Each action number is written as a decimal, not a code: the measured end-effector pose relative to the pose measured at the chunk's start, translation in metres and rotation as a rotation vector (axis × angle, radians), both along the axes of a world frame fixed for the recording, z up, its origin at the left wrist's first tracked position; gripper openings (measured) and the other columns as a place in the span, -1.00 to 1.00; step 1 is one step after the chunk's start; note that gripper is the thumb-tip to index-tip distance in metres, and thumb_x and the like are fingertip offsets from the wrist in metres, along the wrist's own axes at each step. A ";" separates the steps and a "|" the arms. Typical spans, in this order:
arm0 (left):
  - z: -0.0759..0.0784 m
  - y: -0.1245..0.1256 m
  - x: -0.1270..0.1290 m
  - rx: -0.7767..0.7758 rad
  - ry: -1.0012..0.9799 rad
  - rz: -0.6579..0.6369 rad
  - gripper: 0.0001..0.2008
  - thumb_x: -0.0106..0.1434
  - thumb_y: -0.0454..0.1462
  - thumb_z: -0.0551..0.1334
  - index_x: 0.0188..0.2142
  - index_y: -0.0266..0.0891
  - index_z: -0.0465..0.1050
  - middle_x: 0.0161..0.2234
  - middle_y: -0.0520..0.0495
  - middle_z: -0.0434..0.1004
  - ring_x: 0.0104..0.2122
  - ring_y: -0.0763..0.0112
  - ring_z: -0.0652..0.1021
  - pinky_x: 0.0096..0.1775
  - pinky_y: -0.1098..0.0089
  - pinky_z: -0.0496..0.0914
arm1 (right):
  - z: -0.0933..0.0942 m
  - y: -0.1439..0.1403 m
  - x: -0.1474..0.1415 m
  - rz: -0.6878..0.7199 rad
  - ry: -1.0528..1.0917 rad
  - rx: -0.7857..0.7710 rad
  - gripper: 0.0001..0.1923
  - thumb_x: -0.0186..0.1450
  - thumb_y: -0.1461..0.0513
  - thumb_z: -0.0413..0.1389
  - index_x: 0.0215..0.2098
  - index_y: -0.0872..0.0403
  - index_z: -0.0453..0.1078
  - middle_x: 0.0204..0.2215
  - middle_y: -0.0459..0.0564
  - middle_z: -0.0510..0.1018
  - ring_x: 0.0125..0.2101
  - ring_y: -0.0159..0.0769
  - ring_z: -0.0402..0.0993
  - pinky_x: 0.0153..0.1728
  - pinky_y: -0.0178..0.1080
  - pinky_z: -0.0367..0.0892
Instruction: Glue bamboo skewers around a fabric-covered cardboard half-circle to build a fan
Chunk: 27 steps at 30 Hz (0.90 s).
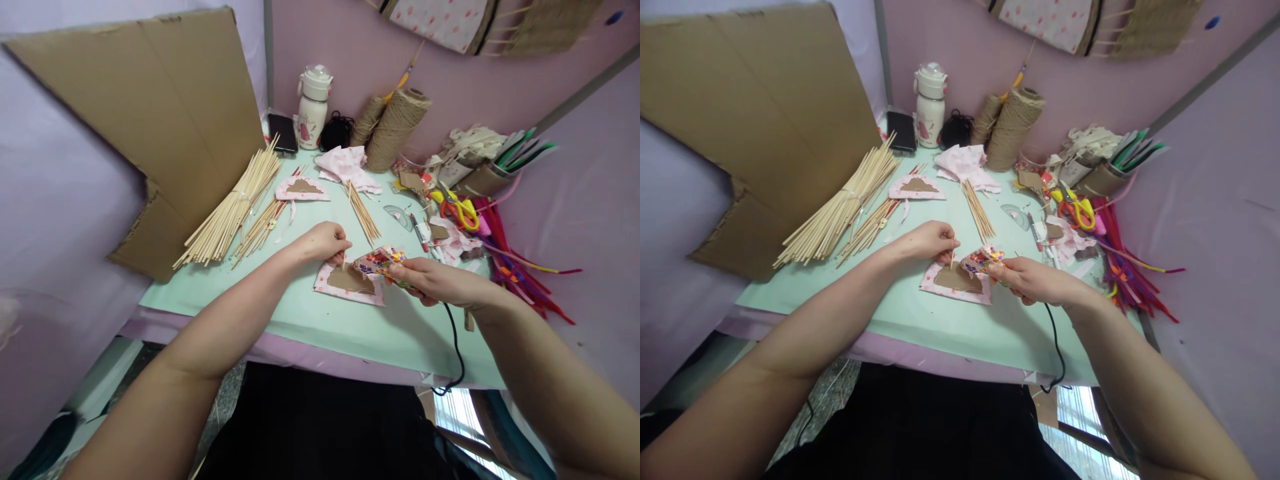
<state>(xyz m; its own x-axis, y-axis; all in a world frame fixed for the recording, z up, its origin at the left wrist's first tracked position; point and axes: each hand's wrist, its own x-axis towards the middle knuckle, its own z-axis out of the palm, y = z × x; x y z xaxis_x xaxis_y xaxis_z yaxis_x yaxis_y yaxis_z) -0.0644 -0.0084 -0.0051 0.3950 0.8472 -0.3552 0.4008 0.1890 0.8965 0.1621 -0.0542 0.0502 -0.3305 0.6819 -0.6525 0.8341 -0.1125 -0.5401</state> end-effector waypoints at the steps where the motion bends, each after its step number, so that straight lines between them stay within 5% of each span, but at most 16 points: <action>1: 0.000 0.000 0.000 0.000 0.000 0.003 -0.73 0.31 -0.38 0.18 -0.52 -0.27 0.25 -0.63 0.01 0.46 -0.59 0.50 0.53 -0.50 0.54 0.39 | 0.000 0.000 0.001 0.000 0.004 -0.001 -0.37 0.21 -0.32 -0.08 -0.36 0.07 0.28 -0.55 -0.17 0.20 -0.66 -0.49 0.14 -0.66 -0.37 0.08; 27: 0.004 -0.003 -0.001 -0.001 0.004 0.006 -0.75 0.32 -0.37 0.18 -0.51 -0.27 0.27 -0.63 0.02 0.46 -0.59 0.52 0.53 -0.52 0.56 0.37 | 0.002 0.002 -0.003 -0.016 0.002 0.022 -0.35 0.22 -0.32 -0.08 -0.33 0.08 0.32 -0.56 -0.17 0.18 -0.64 -0.48 0.13 -0.65 -0.38 0.13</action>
<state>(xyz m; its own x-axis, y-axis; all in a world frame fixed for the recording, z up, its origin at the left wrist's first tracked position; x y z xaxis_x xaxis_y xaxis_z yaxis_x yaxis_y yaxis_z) -0.0652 -0.0116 -0.0010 0.3888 0.8490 -0.3577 0.4033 0.1922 0.8946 0.1595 -0.0522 0.0524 -0.3210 0.7013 -0.6365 0.8312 -0.1136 -0.5443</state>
